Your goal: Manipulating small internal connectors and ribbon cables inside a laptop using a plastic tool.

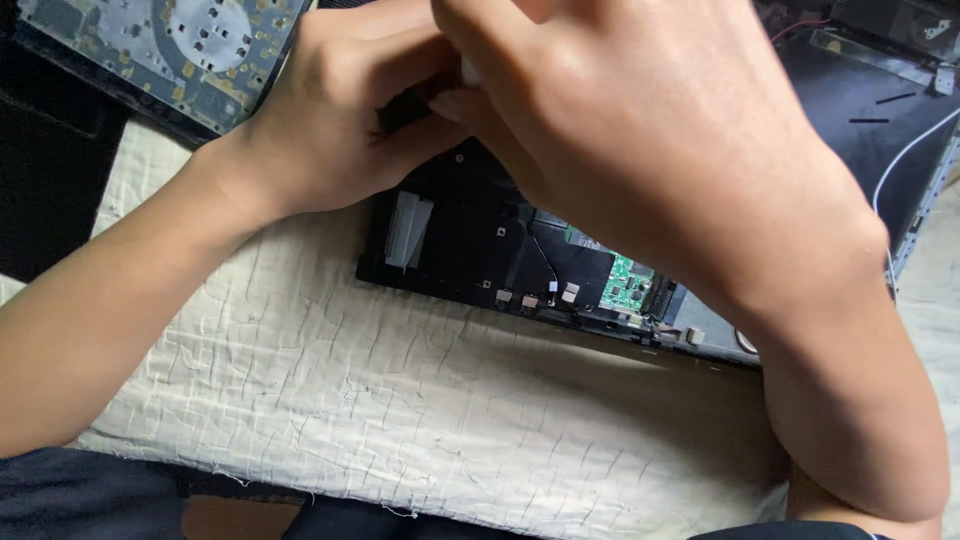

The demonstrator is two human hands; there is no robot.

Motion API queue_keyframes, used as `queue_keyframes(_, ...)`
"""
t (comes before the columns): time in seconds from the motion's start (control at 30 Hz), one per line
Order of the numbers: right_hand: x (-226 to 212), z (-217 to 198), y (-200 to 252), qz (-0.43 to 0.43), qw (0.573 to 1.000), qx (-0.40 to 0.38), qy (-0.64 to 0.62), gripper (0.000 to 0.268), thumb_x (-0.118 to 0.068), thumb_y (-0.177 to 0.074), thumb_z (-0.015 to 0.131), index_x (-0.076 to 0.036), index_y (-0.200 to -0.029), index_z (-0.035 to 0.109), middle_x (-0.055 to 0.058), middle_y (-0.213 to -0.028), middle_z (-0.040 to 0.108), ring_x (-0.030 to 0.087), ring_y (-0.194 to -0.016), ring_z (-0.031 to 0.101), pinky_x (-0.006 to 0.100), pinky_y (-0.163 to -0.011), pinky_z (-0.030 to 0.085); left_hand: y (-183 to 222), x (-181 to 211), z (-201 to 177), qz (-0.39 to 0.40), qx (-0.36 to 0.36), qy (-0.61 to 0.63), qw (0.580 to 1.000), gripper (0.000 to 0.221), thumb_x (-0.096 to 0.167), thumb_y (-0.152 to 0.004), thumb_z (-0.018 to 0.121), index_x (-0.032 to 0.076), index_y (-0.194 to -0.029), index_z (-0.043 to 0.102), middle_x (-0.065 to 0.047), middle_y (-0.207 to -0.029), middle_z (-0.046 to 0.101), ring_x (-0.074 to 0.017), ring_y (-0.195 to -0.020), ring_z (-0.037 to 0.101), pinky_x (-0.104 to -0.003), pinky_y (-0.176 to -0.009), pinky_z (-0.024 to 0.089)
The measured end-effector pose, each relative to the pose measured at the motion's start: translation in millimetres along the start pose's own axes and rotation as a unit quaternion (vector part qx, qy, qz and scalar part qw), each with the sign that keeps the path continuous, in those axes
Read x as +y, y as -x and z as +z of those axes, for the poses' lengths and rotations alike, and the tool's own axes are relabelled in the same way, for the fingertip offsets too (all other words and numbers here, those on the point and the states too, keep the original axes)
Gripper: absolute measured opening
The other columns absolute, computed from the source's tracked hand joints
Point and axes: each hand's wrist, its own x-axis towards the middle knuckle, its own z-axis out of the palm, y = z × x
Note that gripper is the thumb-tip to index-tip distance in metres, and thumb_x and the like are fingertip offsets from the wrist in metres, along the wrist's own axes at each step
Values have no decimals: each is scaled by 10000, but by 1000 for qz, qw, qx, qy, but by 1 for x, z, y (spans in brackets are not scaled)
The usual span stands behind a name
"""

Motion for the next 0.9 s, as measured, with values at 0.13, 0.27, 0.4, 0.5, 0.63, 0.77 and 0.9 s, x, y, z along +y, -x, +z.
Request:
queue_keyframes(0.13,-8,7,0,-13,1000,10,1,276,-61,-1101,849,32,-1271,652,161,-969,686,310,-559,563,442,-463,431,0,1,0,-2,-8,14,1000,177,-223,-911,794,-129,-1003,676,-176,-934,698,-255,-702,575,-353,-649,448)
queue_keyframes(0.27,-8,7,0,-2,1000,-12,19,228,-85,-1090,833,16,-1217,674,146,-926,680,315,-527,564,444,-441,435,-1,2,0,-2,-9,21,1000,158,-219,-934,781,-132,-1016,678,-168,-937,688,-250,-712,576,-348,-672,457)
queue_keyframes(0.4,-9,8,-3,3,1000,-7,-18,231,-42,-1041,848,39,-1177,680,140,-873,696,276,-476,565,417,-385,417,1,0,1,5,-2,4,1000,135,-204,-950,790,-123,-977,685,-180,-944,668,-273,-708,545,-367,-669,439)
queue_keyframes(0.5,-10,8,-2,2,1000,-16,-14,190,-37,-1037,829,28,-1160,699,133,-849,706,261,-449,567,401,-354,412,1,-1,2,9,-4,1,1000,156,-215,-943,792,-140,-1034,689,-201,-989,707,-275,-744,602,-353,-696,485)
queue_keyframes(0.63,-14,-1,-9,18,996,-58,-72,109,25,-1006,799,62,-1060,711,157,-813,727,232,-430,611,363,-291,427,1,-2,3,10,0,16,1000,242,-234,-931,822,-129,-1072,656,-182,-1009,709,-241,-775,654,-328,-722,546)
queue_keyframes(0.77,3,-19,18,50,991,-57,-113,179,22,-976,772,54,-1113,661,158,-855,733,215,-485,656,326,-315,481,5,-7,4,38,9,-18,999,257,-105,-963,932,-69,-1011,682,-152,-941,677,-266,-748,565,-383,-733,460)
queue_keyframes(0.9,32,-38,78,101,981,-51,-158,286,20,-937,737,46,-1184,595,160,-911,742,190,-560,715,274,-347,550,-2,5,-3,7,-4,4,1000,189,-147,-959,859,-80,-1002,687,-149,-965,671,-247,-756,561,-355,-711,448)
